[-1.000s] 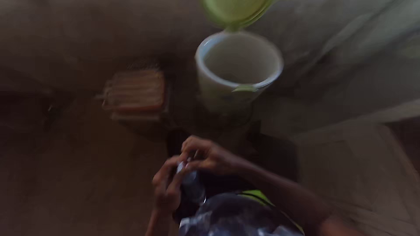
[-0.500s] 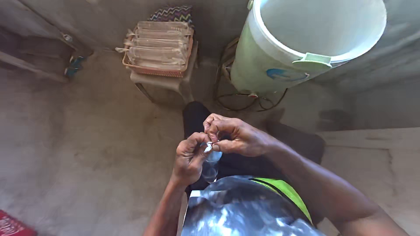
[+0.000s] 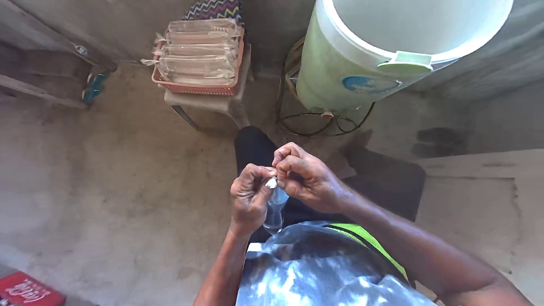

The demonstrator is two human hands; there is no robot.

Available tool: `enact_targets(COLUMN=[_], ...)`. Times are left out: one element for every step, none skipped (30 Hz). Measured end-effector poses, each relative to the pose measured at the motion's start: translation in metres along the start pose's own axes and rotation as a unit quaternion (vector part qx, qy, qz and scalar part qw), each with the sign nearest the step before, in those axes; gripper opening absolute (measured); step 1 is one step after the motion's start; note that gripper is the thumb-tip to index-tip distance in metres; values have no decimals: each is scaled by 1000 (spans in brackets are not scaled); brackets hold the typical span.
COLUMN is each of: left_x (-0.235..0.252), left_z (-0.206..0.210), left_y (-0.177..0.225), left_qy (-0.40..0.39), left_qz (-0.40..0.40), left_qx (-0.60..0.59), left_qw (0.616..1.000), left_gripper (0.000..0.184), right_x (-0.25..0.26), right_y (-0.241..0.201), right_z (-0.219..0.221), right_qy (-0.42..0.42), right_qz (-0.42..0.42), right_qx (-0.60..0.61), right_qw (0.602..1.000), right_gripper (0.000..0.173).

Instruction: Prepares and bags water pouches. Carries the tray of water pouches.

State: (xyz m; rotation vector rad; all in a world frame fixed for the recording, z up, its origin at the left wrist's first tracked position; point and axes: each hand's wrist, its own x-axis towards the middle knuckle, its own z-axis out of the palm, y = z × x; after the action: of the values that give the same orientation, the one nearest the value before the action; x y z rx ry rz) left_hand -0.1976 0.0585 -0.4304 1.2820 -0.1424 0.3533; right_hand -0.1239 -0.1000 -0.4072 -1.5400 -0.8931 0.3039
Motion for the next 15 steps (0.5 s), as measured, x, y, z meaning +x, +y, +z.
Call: enact_targets(left_x=[0, -1, -2, -3, -3, -3, -3, -2, -2, -3, -3, -3, -3, -3, -4], left_z=[2, 4, 6, 8, 9, 10, 11, 12, 13, 14, 13, 11, 7, 4, 1], left_y=[0, 0, -1, -1, 0, 0, 1, 1, 1, 0, 0, -1, -1, 0, 0], left_qy=[3, 10, 19, 29, 38, 48, 57, 66, 77, 88, 96, 97, 87, 68, 47], left_qz=[0, 0, 0, 1, 4, 6, 8, 10, 9, 8, 5, 4, 2, -1, -3], left_qx=[3, 6, 9, 12, 17, 22, 25, 27, 29, 30, 25, 11, -10, -32, -52], left_qw=[1000, 1000, 1000, 1000, 999, 999, 998, 997, 997, 996, 995, 995, 996, 997, 998], left_gripper=[16, 17, 18, 19, 18, 18, 18, 18, 18, 18, 18, 18, 17, 16, 15], right_x=[-1, -1, -2, -3, -3, -5, -6, -8, -9, -9, -9, -7, -4, 0, 6], right_y=[0, -1, -2, -3, -4, -4, -4, -2, -1, -1, -3, -5, -7, -10, -11], right_z=[0, 0, 1, 2, 4, 6, 8, 11, 13, 13, 10, 5, -1, -8, -14], right_qy=[2, 4, 5, 8, 15, 25, 38, 48, 54, 49, 30, 7, -19, -44, -69], right_qz=[1, 0, 0, -3, -8, -15, -25, -35, -42, -40, -29, -11, 9, 24, 33], right_qx=[-1, -4, -10, -20, -31, -43, -55, -70, -81, -83, -70, -41, -6, 17, 26], right_qw=[1000, 1000, 1000, 1000, 999, 999, 997, 996, 994, 995, 997, 999, 1000, 999, 997], right_gripper=[10, 10, 9, 8, 8, 8, 8, 9, 10, 11, 12, 14, 16, 16, 16])
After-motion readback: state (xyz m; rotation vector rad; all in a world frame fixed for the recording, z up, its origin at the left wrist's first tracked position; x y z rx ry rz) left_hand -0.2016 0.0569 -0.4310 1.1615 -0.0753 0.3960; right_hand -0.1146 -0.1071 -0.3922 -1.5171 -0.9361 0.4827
